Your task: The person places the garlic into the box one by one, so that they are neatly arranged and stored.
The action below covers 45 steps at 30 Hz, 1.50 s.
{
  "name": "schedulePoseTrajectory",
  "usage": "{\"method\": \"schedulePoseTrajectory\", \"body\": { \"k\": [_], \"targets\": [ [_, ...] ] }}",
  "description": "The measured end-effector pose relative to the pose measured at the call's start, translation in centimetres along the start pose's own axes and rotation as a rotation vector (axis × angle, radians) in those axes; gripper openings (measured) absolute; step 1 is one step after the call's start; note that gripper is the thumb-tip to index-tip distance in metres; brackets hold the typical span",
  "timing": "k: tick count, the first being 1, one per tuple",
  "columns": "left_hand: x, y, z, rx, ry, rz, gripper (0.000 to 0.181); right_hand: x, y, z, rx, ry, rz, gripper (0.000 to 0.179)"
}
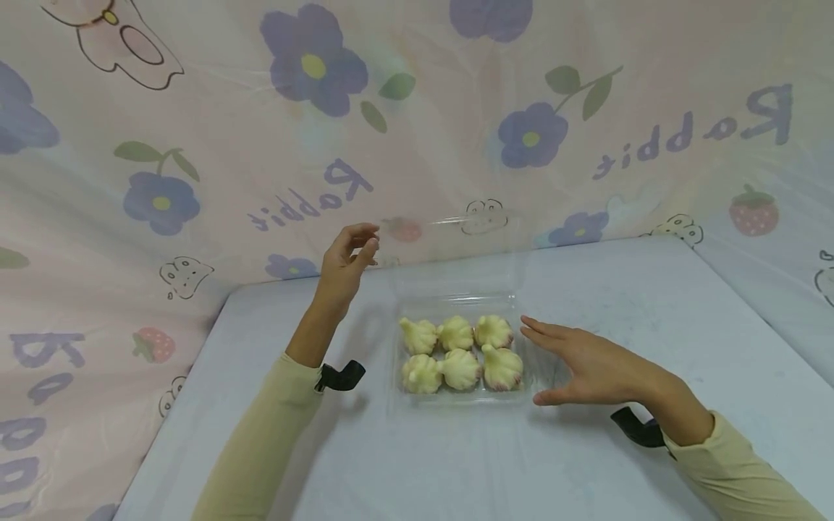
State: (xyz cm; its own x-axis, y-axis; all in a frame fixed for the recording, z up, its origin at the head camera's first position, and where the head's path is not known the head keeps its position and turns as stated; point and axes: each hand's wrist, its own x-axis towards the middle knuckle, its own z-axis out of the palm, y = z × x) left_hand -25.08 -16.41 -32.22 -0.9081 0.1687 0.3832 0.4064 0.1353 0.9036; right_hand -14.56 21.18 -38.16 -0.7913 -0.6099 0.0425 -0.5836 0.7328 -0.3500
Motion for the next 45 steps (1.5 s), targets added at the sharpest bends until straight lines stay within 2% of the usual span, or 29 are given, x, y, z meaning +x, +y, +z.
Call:
{"method": "schedulePoseTrajectory", "body": {
  "k": [3,8,18,26,31,35,38,42,45],
  "targets": [
    [-0.7,0.8,0.1,-0.001,0.033,0.026,0.033,0.1,0.1,0.1,-0.003,0.013,0.012,0.097],
    [-1.8,1.6,0.5,0.064,0.083,0.032,0.026,0.2,0.2,0.2,0.018,0.027,0.038,0.095],
    [-4.1,1.1,0.5,0.1,0.118,0.039,0.013,0.5,0.7,0.6,0.045,0.091,0.097,0.09],
    [-6.6,0.6,0.8,0.178,0.135,0.065,0.014,0.7,0.8,0.4,0.055,0.088,0.136,0.083],
    [-8.4,0.0,0.8,0.214,0.071,0.047,0.013,0.8,1.0,0.6,0.052,0.108,0.142,0.079],
    [-9.9,-0.5,0.7,0.316,-0.019,-0.004,0.014,0.6,1.2,0.4,0.076,0.124,0.159,0.079],
    [-10.9,-0.7,0.7,0.387,-0.058,-0.042,0.017,0.4,1.4,-0.1,0.13,0.118,0.174,0.081],
    [-11.9,-1.0,0.9,0.414,-0.075,-0.086,0.019,0.1,1.9,-1.0,0.221,0.121,0.171,0.076],
    [-12.4,-1.3,1.1,0.428,-0.076,-0.153,0.019,-0.2,2.2,-1.4,0.256,0.144,0.143,0.066]
  ]
}}
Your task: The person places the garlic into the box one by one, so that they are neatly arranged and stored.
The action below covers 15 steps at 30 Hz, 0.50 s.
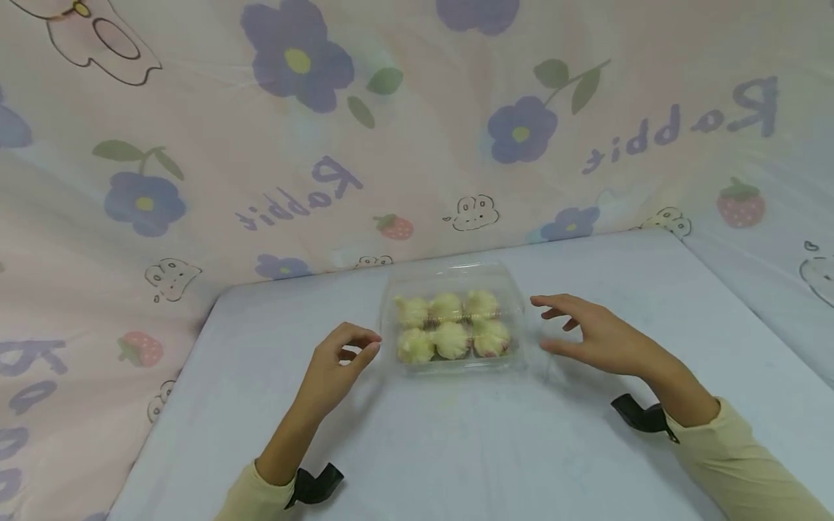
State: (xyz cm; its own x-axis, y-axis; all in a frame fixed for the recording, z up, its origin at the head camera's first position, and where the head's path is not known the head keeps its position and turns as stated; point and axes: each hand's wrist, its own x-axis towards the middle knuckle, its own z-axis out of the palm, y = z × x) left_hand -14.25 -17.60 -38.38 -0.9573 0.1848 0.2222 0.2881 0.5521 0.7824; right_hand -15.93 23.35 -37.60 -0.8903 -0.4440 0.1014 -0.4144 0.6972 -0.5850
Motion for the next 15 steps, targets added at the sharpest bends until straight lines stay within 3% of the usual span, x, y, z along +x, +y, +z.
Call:
{"method": "schedulePoseTrajectory", "body": {
  "k": [6,15],
  "targets": [
    [-0.3,-0.3,0.7,0.029,-0.03,-0.147,0.016,0.2,-0.1,0.1,0.064,0.023,0.027,0.056],
    [-0.2,-0.7,1.8,-0.03,-0.046,-0.284,0.008,0.4,-0.3,1.5,0.1,-0.016,0.065,0.06]
  ]
}}
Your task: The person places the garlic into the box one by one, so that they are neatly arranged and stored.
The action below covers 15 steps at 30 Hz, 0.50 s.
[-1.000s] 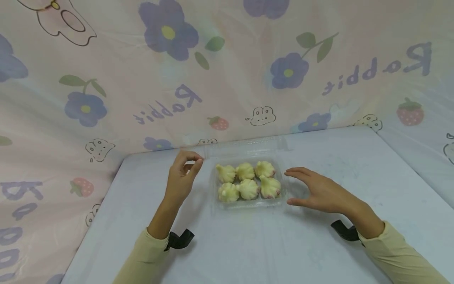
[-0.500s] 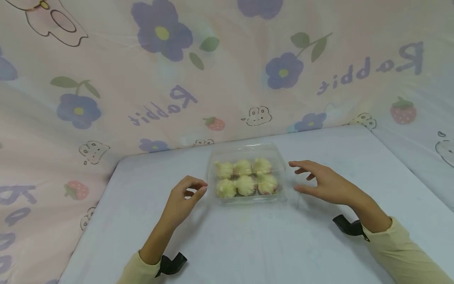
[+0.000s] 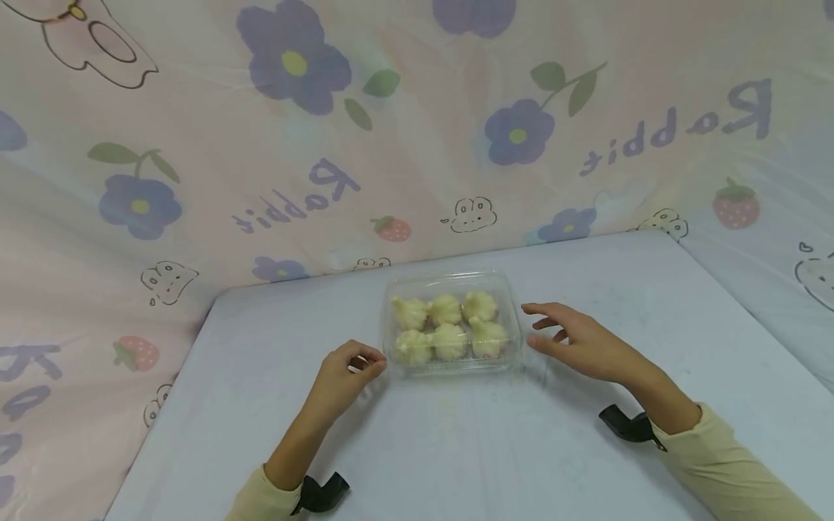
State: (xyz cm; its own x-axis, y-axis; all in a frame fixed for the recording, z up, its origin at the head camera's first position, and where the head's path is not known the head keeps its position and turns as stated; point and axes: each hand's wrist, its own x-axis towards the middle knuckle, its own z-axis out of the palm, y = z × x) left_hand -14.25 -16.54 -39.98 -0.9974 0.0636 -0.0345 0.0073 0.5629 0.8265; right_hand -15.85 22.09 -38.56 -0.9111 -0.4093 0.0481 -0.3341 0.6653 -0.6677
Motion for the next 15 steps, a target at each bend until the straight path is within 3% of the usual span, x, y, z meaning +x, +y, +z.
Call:
{"method": "schedulePoseTrajectory", "body": {
  "k": [7,15],
  "targets": [
    [0.44,-0.23,0.52,-0.269,-0.068,-0.116,0.018,0.13,0.02,0.72,0.013,-0.034,-0.004,0.063],
    [0.37,-0.44,0.92,-0.511,-0.147,-0.143,0.028,0.27,-0.16,0.96,-0.002,-0.045,-0.01,0.066]
  ]
}}
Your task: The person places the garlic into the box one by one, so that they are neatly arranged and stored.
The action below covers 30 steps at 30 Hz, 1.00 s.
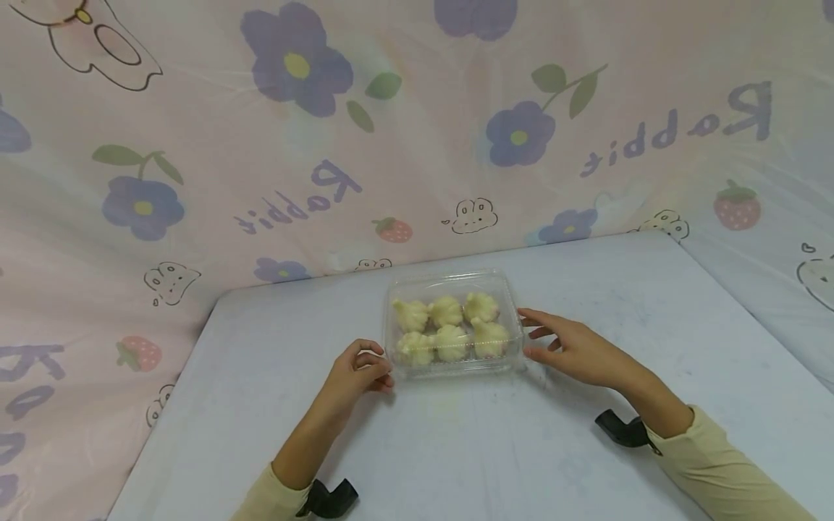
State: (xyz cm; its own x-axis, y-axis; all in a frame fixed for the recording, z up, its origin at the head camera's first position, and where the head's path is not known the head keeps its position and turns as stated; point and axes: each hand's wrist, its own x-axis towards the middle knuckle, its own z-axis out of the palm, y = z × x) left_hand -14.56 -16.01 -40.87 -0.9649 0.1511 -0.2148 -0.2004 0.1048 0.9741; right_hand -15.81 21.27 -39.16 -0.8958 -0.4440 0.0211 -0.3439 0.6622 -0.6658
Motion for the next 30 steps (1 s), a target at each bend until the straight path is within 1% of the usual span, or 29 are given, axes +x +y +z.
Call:
{"method": "schedulePoseTrajectory", "body": {
  "k": [2,4,8,11,14,16,18,23,30],
  "targets": [
    [-0.02,-0.04,0.11,-0.054,-0.011,-0.006,0.027,0.03,-0.05,-0.01,-0.003,-0.001,0.005,0.067],
    [-0.04,-0.08,0.22,-0.089,-0.014,-0.016,0.024,0.02,-0.06,-0.04,0.0,0.001,0.018,0.066],
    [-0.06,-0.17,0.41,-0.114,-0.014,-0.027,0.019,-0.04,-0.01,-0.08,-0.008,0.016,0.026,0.064],
    [-0.03,-0.18,0.46,-0.11,-0.008,-0.019,0.029,-0.04,0.01,-0.09,-0.017,0.025,0.028,0.065],
    [0.02,-0.21,0.52,-0.112,-0.001,-0.007,0.05,-0.08,-0.07,-0.17,-0.022,0.028,0.025,0.066],
    [0.02,-0.24,0.53,-0.109,0.001,-0.005,0.059,-0.08,-0.07,-0.21,-0.028,0.021,0.02,0.067],
    [0.03,-0.28,0.52,-0.103,0.006,-0.006,0.062,-0.06,-0.06,-0.26,-0.03,0.011,0.014,0.067],
    [0.05,-0.29,0.44,-0.066,0.004,-0.007,0.064,0.01,-0.05,-0.41,-0.039,-0.001,0.004,0.067],
    [0.17,-0.21,0.53,-0.043,-0.039,-0.025,0.069,-0.15,0.01,-0.58,-0.025,-0.02,0.003,0.068]
  ]
}}
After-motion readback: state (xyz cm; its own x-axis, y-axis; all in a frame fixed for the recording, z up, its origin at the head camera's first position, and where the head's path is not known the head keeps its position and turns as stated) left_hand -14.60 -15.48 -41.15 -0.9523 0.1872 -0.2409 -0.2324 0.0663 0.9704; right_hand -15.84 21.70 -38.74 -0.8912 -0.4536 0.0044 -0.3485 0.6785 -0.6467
